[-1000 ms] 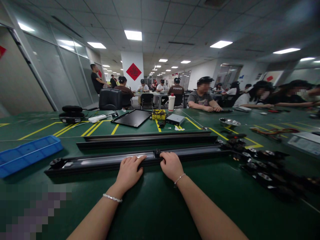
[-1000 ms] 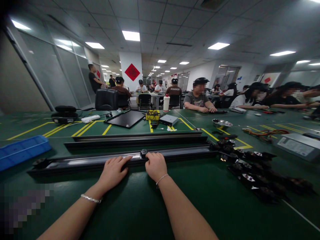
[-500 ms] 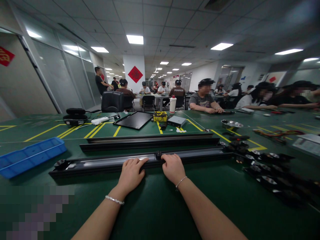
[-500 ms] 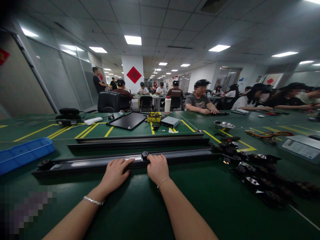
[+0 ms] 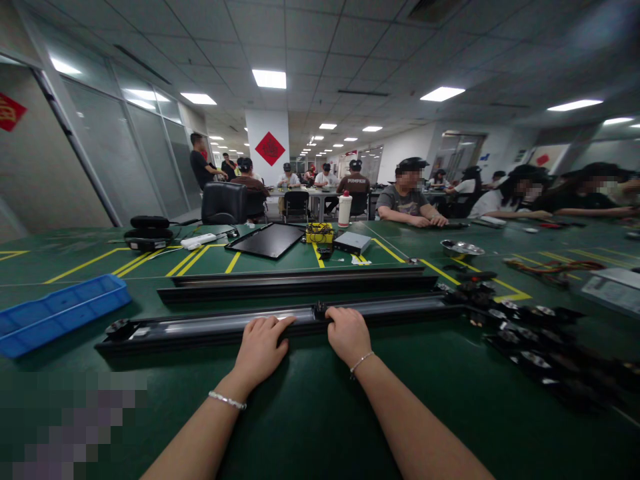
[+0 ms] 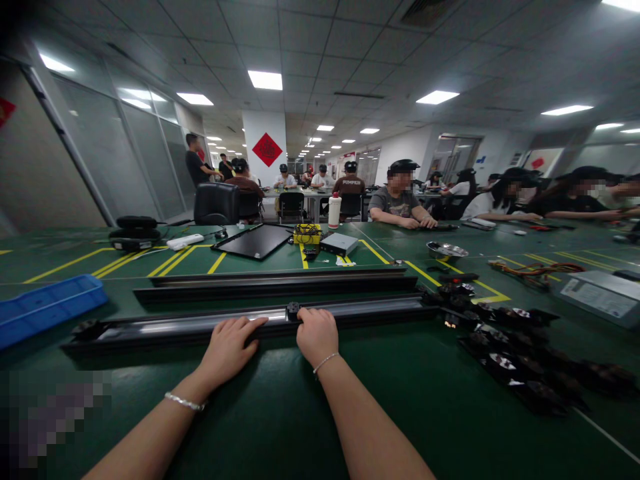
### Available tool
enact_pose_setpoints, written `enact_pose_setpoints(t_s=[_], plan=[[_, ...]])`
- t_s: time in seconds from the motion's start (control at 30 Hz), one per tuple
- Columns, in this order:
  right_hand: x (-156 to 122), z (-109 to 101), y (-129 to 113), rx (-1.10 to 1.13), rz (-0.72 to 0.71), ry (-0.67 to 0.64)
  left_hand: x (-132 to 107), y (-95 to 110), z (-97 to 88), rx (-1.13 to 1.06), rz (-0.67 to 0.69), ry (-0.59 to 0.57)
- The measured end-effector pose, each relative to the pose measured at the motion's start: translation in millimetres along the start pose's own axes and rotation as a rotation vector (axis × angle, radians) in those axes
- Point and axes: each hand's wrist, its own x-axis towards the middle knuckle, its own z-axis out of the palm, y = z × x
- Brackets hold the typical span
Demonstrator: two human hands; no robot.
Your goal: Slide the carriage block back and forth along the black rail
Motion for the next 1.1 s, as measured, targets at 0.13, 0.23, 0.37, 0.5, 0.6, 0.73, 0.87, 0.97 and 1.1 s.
enact_pose_setpoints(t_s=[0.13,0.23,0.37,0.5,0.6,0.73,0.87,0.97,1.1], plan=[[0.0,-1.5,1.9,0.004,0.014,0.011,-0.2,0.1,-1.1,-0.009,-0.002,-0.002],[0.5,-1.9,3.6,-0.012,0.023,0.004,0.0,0.8,-1.7,-0.016,-0.011,-0.009],[1.0,-2.0,5.0,-0.006,0.025,0.006,0.1,1.0,-1.5,-0.018,-0.007,-0.007],[1.0,-1.6,6.2,0.007,0.032,0.021,0.0,0.3,-0.8,-0.019,0.004,0.005],[1.3,-1.2,7.0,0.006,0.034,0.030,0.1,0.0,-0.1,-0.012,0.003,0.004],[1.7,-1.7,7.8,0.004,0.035,0.026,0.3,-0.1,0.6,-0.006,-0.006,0.000],[1.6,-2.7,9.5,-0.002,0.062,0.037,-0.1,0.0,0.7,-0.010,-0.002,0.003],[1.9,-2.3,11.9,0.012,0.077,0.059,-0.4,-0.1,0.4,-0.016,0.000,0.002],[2.5,-0.8,14.6,0.047,0.083,0.087,-0.4,-0.9,0.7,-0.020,0.004,0.003]])
